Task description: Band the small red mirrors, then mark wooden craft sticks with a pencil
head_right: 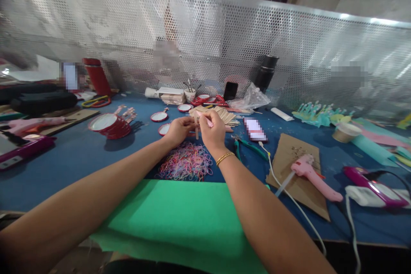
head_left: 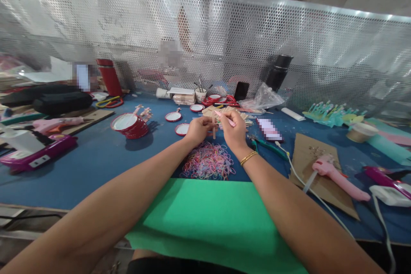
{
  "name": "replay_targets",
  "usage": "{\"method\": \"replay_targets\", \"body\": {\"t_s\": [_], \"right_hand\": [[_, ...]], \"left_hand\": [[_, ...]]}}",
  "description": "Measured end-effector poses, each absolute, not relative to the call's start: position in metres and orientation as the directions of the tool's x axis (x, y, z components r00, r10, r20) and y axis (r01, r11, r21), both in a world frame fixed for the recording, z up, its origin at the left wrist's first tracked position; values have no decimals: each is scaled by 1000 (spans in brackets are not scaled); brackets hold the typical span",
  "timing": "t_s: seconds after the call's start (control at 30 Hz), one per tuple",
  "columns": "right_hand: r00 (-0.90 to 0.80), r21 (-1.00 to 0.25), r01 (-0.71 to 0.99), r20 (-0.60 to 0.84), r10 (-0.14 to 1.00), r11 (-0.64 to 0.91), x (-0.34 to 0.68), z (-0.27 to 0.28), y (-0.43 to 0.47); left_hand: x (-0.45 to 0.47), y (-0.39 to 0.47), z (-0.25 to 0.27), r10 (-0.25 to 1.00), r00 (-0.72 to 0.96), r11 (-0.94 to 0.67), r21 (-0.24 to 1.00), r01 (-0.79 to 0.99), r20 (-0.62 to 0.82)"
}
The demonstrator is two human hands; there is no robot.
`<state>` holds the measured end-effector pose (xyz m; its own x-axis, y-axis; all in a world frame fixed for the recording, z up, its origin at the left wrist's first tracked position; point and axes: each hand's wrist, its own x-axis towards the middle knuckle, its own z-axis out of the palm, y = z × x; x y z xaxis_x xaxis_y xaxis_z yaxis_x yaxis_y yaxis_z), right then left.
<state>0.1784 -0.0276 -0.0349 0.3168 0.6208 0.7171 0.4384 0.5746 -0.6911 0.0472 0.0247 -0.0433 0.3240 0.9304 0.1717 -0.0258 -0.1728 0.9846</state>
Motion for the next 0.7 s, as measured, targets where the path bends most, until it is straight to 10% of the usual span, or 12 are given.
{"method": "replay_targets", "body": {"t_s": [0.7], "right_hand": [[328,-698,440,711,622,565,180,-37,-27]], "left_hand": [[47,25,-43,931,327,-162,986,-26,162]]}}
